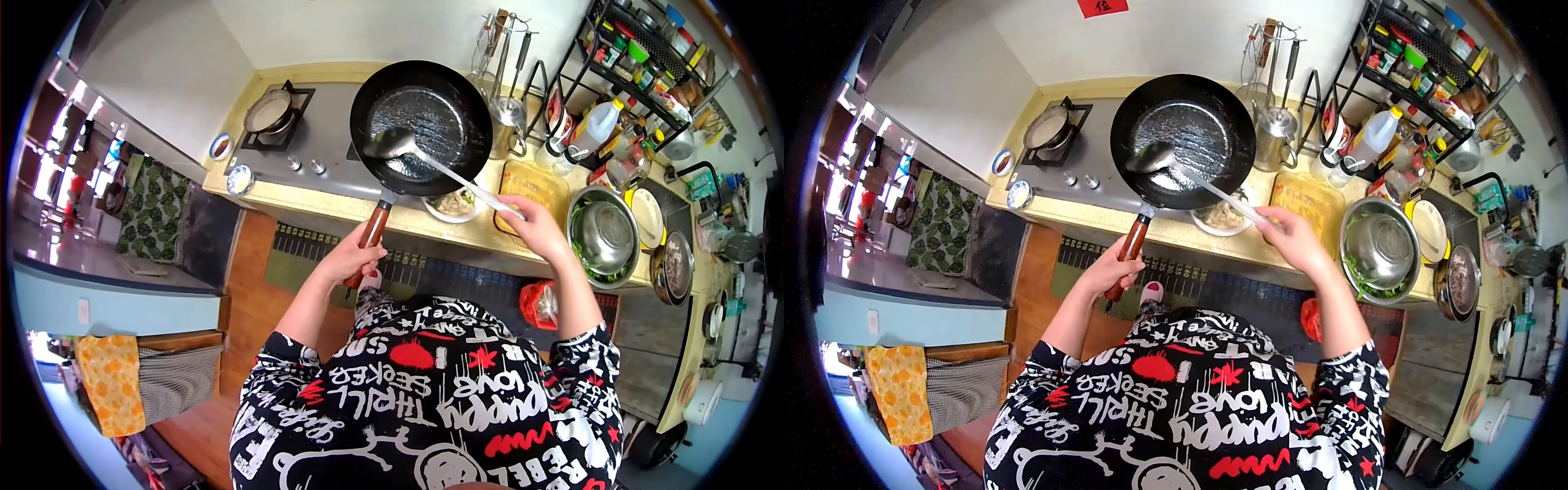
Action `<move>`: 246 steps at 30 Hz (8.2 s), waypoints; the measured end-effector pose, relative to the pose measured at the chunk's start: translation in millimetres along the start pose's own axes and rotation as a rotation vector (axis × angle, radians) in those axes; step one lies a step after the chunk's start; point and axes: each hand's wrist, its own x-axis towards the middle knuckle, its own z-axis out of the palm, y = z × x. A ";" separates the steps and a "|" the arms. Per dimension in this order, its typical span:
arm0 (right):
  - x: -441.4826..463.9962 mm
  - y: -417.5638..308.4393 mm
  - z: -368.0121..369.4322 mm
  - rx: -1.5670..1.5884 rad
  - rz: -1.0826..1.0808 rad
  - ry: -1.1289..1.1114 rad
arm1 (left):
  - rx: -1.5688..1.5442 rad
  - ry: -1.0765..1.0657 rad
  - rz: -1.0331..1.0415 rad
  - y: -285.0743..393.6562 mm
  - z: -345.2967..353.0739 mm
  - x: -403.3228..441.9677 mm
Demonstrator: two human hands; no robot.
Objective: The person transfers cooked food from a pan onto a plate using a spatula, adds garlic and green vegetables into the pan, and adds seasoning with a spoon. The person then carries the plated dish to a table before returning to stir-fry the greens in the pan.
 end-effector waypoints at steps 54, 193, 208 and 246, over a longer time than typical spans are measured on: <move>-75.6 50.9 -36.8 -0.903 -0.191 0.288 | 0.365 0.465 0.110 -5.5 -7.5 7.0; 129.7 -58.1 192.0 -0.311 0.118 0.898 | 0.610 0.361 0.433 31.2 -270.3 87.3; 208.4 183.3 -16.0 -0.098 0.241 0.748 | 0.725 0.715 0.373 -3.7 -124.3 123.2; 219.2 37.5 -33.2 -0.245 0.015 0.124 | 0.158 0.058 -0.241 19.7 -116.0 117.3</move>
